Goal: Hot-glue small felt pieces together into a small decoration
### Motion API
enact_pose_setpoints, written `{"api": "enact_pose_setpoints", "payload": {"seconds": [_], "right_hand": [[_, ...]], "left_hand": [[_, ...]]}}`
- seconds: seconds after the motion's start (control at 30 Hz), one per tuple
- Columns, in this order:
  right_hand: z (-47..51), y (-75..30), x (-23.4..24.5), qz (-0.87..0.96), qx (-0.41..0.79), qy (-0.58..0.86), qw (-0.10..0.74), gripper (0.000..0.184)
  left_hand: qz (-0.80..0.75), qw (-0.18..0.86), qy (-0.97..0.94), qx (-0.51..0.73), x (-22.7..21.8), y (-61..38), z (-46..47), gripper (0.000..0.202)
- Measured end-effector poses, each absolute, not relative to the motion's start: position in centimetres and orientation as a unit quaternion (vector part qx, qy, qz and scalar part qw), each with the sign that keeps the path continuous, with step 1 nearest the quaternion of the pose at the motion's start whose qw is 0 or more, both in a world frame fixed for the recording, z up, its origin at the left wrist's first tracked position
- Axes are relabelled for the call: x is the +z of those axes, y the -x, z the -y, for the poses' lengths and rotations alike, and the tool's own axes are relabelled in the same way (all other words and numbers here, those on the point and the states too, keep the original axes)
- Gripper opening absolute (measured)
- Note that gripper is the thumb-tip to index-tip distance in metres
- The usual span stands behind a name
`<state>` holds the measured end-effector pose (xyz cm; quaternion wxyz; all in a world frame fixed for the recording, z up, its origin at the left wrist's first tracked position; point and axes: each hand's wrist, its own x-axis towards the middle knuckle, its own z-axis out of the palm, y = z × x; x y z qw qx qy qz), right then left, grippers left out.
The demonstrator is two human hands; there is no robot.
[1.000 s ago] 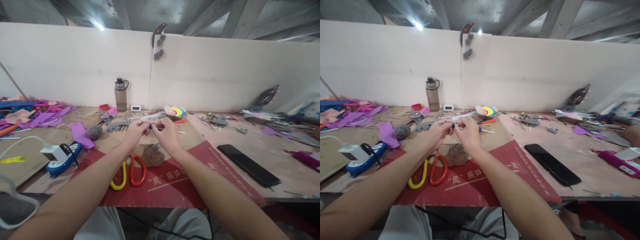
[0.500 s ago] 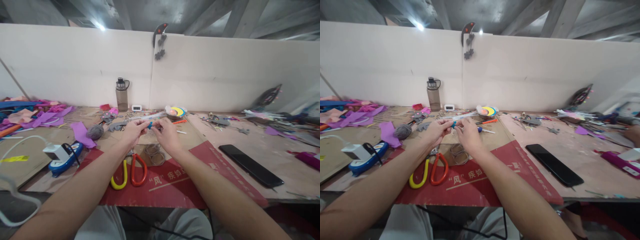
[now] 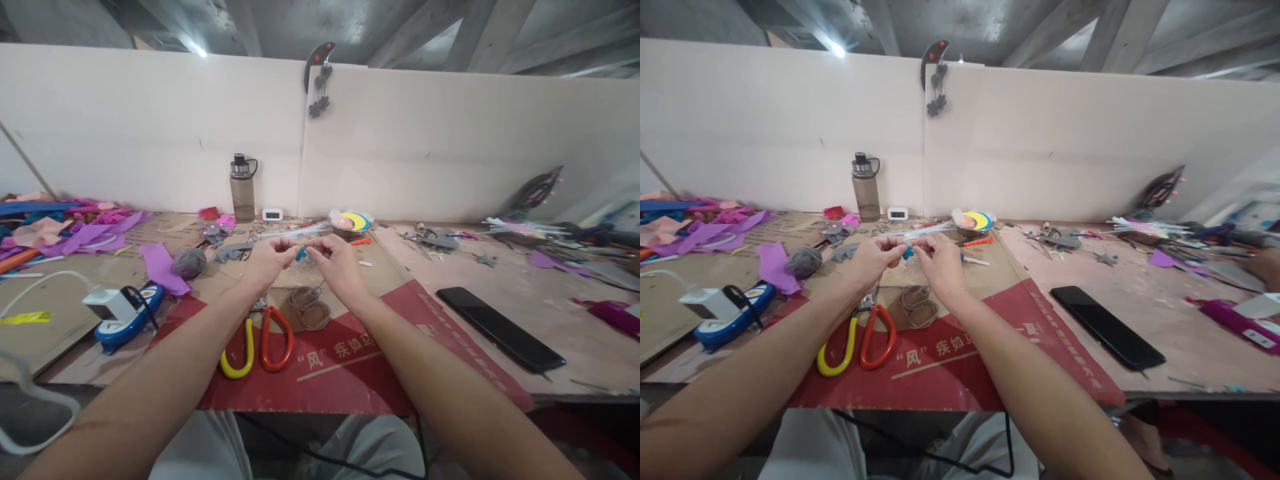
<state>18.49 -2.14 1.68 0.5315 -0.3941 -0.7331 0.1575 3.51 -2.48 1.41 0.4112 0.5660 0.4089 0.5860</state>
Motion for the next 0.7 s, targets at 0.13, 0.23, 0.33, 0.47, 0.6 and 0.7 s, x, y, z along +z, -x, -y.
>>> {"api": "enact_pose_setpoints", "payload": {"seconds": [0.13, 0.23, 0.33, 0.47, 0.6, 0.7], "right_hand": [[2.32, -18.55, 1.83, 0.735, 0.148, 0.398, 0.529, 0.014], [2.19, -18.55, 1.70, 0.736, 0.152, 0.405, 0.521, 0.015], [2.11, -18.52, 1.72, 0.729, 0.173, 0.417, 0.514, 0.016], [2.17, -18.53, 1.95, 0.728, 0.201, 0.421, 0.503, 0.014], [2.15, -18.59, 1.98, 0.738, 0.216, 0.417, 0.486, 0.012], [2.10, -18.65, 1.88, 0.746, 0.221, 0.412, 0.474, 0.012]], "left_hand": [[-0.416, 0.395, -0.585, 0.573, 1.42, -3.42, 2.49, 0.018], [-0.419, 0.384, -0.601, 0.562, 1.37, -3.31, 2.46, 0.018], [-0.426, 0.375, -0.611, 0.552, 1.45, -3.27, 2.53, 0.017], [-0.439, 0.373, -0.614, 0.540, 1.81, -3.26, 2.79, 0.016], [-0.442, 0.365, -0.633, 0.521, 1.94, -3.05, 2.82, 0.013], [-0.448, 0.349, -0.645, 0.512, 1.77, -2.87, 2.64, 0.010]]}}
